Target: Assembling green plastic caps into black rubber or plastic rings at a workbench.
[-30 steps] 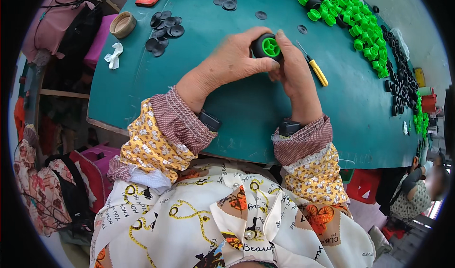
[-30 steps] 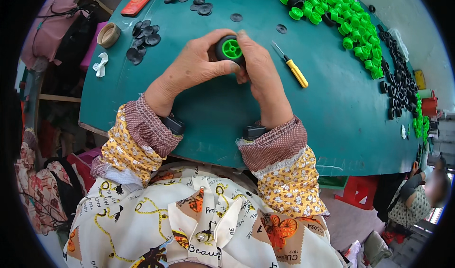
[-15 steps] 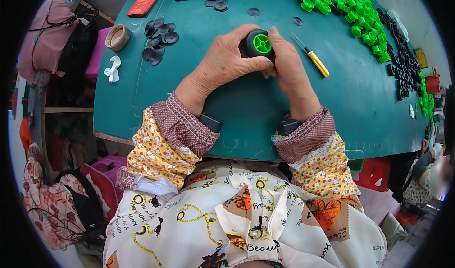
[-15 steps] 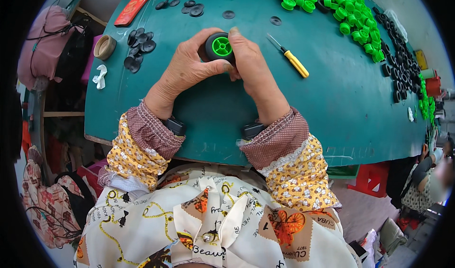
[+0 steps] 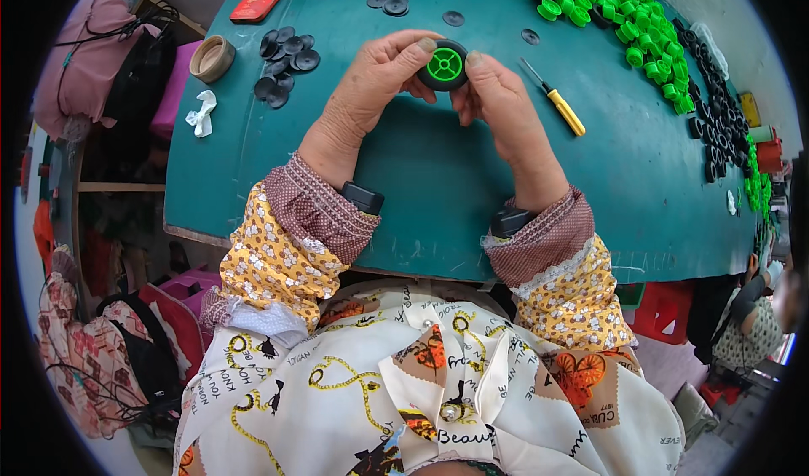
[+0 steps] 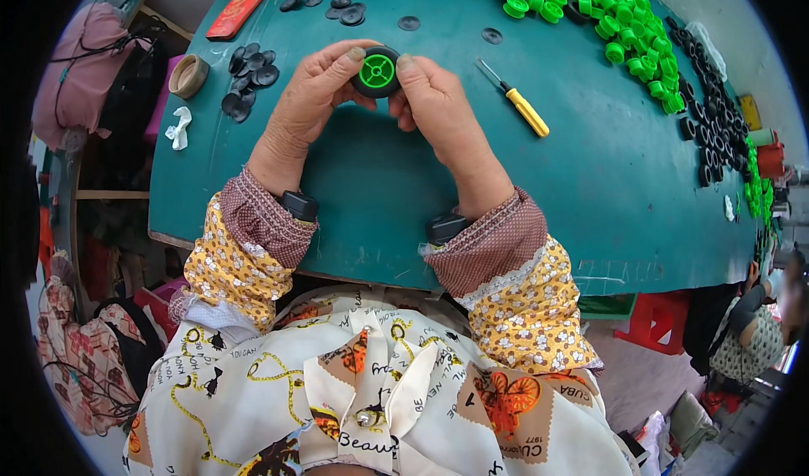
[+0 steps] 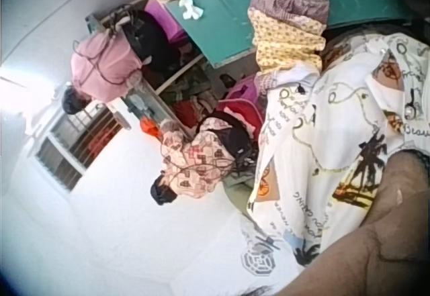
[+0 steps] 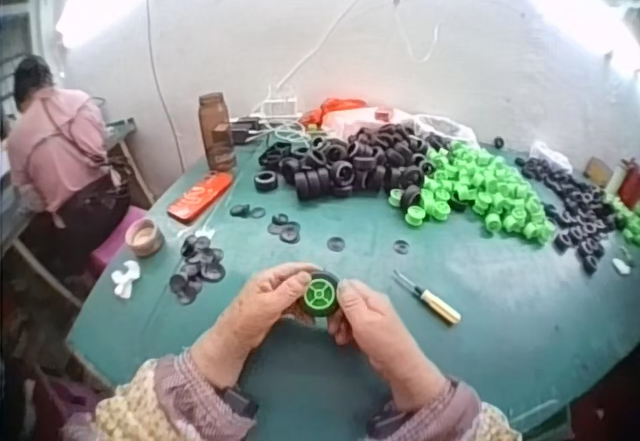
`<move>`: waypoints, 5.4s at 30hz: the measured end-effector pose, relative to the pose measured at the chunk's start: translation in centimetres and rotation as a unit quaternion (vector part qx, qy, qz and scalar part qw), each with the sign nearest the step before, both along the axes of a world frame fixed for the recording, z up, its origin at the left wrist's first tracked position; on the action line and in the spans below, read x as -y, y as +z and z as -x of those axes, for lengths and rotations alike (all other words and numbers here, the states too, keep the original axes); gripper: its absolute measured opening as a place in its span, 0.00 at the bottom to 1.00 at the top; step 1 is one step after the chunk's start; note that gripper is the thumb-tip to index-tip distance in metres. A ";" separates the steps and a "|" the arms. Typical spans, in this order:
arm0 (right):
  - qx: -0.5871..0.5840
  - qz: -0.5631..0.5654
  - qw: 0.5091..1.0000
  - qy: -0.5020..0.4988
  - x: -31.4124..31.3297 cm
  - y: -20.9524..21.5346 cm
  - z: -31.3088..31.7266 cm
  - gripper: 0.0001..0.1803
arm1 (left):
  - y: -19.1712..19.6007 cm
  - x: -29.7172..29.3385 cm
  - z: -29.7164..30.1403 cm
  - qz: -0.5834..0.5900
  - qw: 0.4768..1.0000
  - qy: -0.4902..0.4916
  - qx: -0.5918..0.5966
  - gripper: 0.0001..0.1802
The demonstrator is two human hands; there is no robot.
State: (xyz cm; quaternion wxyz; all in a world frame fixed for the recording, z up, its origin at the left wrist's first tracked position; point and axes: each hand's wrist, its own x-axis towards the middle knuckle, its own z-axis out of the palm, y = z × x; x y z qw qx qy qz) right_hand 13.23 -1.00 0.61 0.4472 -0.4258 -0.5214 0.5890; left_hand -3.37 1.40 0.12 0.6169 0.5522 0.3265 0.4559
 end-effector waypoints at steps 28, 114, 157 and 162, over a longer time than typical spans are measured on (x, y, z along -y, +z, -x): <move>0.001 0.008 0.997 -0.075 -0.4 0.0 -0.7 0.20 | 0.5 1.0 -0.4 0.098 0.990 -0.098 -0.024 0.15; 0.258 -0.279 0.924 -0.033 0.9 0.0 1.5 0.32 | -0.6 0.5 -0.3 0.148 0.964 -0.082 0.204 0.15; 0.301 -0.319 0.898 -0.046 1.2 -0.6 1.9 0.39 | 0.3 1.2 -1.2 0.237 0.952 0.006 0.196 0.17; 0.293 -0.323 0.899 -0.038 1.1 -0.8 2.0 0.40 | 0.0 1.1 -0.9 0.171 0.967 0.049 0.180 0.18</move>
